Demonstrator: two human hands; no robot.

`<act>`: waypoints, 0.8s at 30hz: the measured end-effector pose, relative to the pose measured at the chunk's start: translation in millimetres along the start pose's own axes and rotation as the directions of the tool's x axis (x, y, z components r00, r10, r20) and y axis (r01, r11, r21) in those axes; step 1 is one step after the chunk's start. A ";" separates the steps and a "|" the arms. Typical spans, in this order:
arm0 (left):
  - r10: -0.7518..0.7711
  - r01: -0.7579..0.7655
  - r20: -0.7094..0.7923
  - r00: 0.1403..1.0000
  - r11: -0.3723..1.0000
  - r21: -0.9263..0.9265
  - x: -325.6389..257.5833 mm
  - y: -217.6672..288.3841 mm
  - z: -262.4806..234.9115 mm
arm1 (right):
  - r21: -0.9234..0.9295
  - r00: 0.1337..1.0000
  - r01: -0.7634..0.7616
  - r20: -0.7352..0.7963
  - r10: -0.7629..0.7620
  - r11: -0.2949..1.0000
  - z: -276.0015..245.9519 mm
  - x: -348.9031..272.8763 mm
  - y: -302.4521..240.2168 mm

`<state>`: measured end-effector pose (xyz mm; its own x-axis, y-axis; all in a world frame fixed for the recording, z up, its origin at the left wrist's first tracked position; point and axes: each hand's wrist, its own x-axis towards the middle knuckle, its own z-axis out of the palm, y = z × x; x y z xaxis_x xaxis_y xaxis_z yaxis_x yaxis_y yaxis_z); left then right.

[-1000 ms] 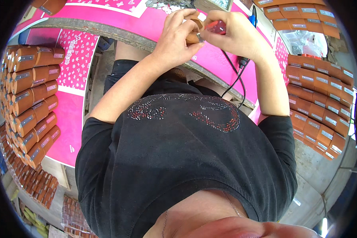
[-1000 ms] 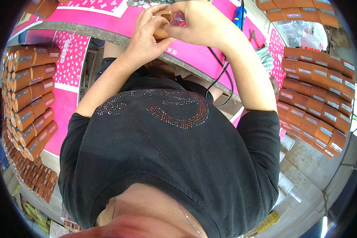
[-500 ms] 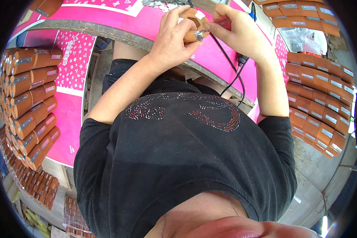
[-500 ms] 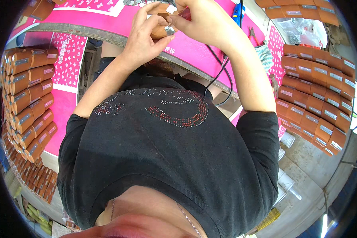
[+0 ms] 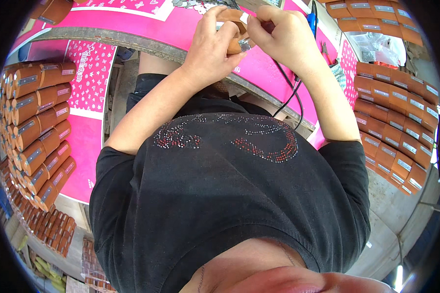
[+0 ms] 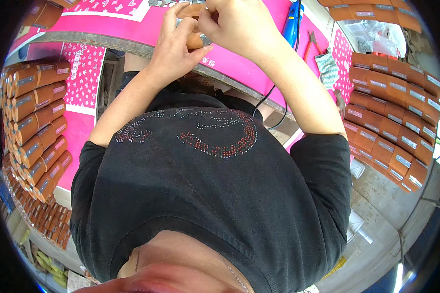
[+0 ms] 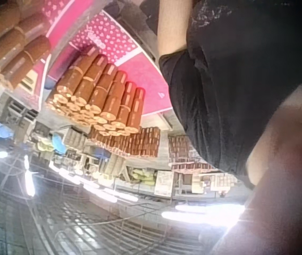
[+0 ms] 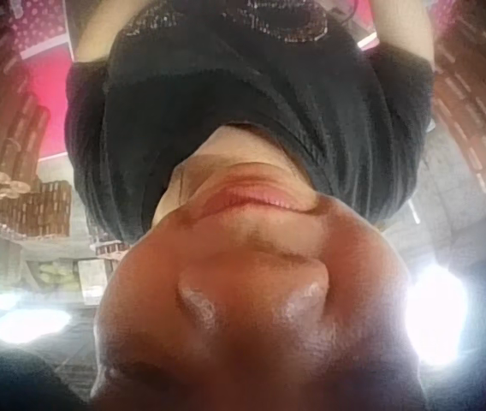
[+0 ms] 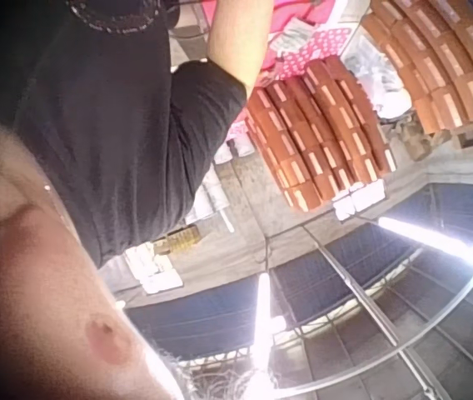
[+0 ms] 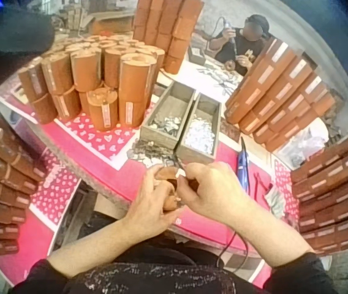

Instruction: Assembling small cylindrical wooden or bamboo components by attaching metal fittings and screws using a screwdriver and pliers.

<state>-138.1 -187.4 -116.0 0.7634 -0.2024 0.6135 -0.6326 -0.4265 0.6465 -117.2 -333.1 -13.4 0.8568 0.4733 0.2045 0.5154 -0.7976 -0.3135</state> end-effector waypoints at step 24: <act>-0.144 0.125 0.254 0.956 0.988 0.089 15.3 6.4 -16.0 | 0.021 0.978 0.207 0.028 -0.207 0.978 -22.1 10.5 5.9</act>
<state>-132.6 -179.2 -95.2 0.8545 -0.3558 0.3785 -0.5178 -0.5250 0.6755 -105.4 -341.1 7.4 0.7316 0.6385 0.2390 0.6815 -0.6746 -0.2837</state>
